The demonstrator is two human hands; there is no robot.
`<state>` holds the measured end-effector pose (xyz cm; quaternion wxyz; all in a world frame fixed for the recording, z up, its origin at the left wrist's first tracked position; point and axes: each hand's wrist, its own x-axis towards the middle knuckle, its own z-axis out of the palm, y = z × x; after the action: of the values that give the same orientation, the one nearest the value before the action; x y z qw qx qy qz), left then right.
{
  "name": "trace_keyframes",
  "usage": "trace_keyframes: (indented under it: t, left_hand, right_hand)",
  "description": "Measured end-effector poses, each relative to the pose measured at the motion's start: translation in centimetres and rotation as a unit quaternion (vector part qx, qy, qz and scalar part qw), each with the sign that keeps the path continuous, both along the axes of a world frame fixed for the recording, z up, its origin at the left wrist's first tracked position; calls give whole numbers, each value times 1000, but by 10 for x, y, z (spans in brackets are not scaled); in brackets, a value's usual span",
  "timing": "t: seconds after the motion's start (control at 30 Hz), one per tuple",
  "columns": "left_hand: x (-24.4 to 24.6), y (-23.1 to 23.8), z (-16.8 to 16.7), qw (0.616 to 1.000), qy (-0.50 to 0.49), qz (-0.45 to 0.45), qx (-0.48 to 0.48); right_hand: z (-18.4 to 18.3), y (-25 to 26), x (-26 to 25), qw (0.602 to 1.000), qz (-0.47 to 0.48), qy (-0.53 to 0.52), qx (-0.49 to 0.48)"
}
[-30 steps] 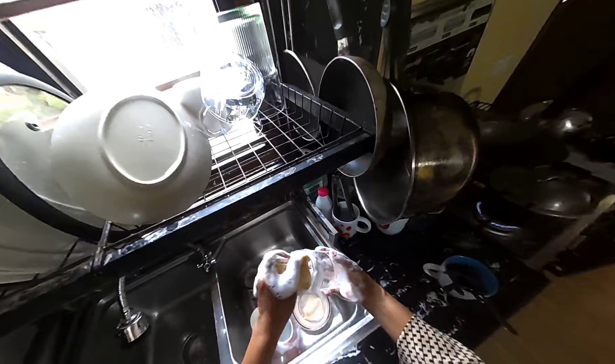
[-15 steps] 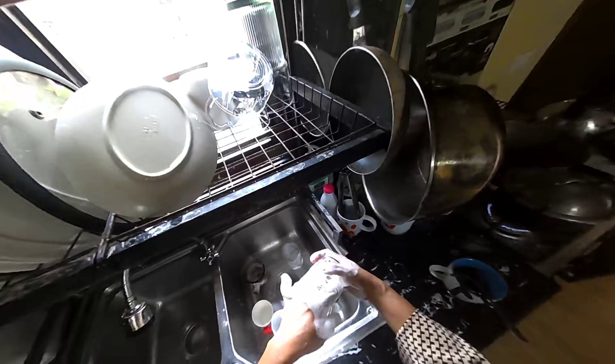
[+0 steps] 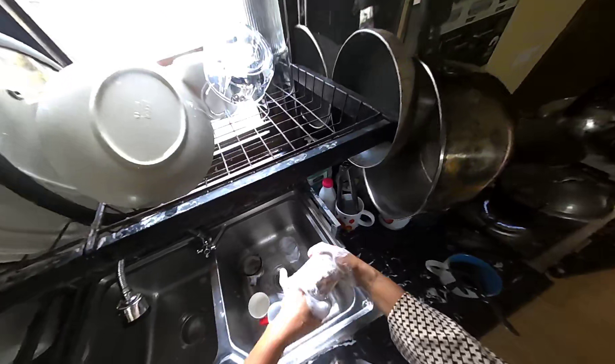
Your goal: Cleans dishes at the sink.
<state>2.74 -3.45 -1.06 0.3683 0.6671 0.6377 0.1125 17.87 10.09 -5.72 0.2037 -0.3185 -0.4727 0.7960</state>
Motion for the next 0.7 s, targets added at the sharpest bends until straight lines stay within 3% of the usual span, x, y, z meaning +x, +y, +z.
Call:
trace_keyframes:
  t: [0.03,0.1,0.17,0.23,0.33,0.4,0.43,0.47,0.5,0.53,0.6,0.63,0.7]
  left_hand:
    - [-8,6,6,999,4,-15,-45]
    - [-23,17,15,996,-32,61,-51]
    - [-34,28,7,976,-102,178,67]
    - [-37,42,-11,933,-161,282,156]
    - [-27,52,-8,819,-331,438,168]
    - [-20,52,9,723,-433,503,194]
    - [-20,51,13,694,-459,507,226]
    - [-20,47,15,692,-465,483,267]
    - [-23,40,12,721,-443,432,312]
    - [-26,34,11,769,-387,364,356]
    - [-22,21,28,869,-167,256,389]
    - [-15,14,37,892,-67,221,388]
    - [-7,11,44,898,-7,213,386]
  right_hand:
    - [6,-4,-3,1000,13,-12,2]
    - [6,-14,-10,1000,-17,0,14]
    - [8,-31,-8,999,-43,22,21]
    - [1,-44,-10,998,-4,59,8]
    - [4,-50,-23,996,88,14,22]
    - [7,-57,-28,998,55,10,22]
    - [9,-59,-29,999,32,14,31]
    - [9,-60,-30,999,7,12,49]
    - [9,-61,-30,997,-19,2,75]
    - [9,-61,-31,993,-40,-9,110]
    - [12,-60,-29,978,-62,-30,196]
    - [15,-60,-28,965,-59,-58,251]
    - [25,-62,-26,939,-42,-131,316]
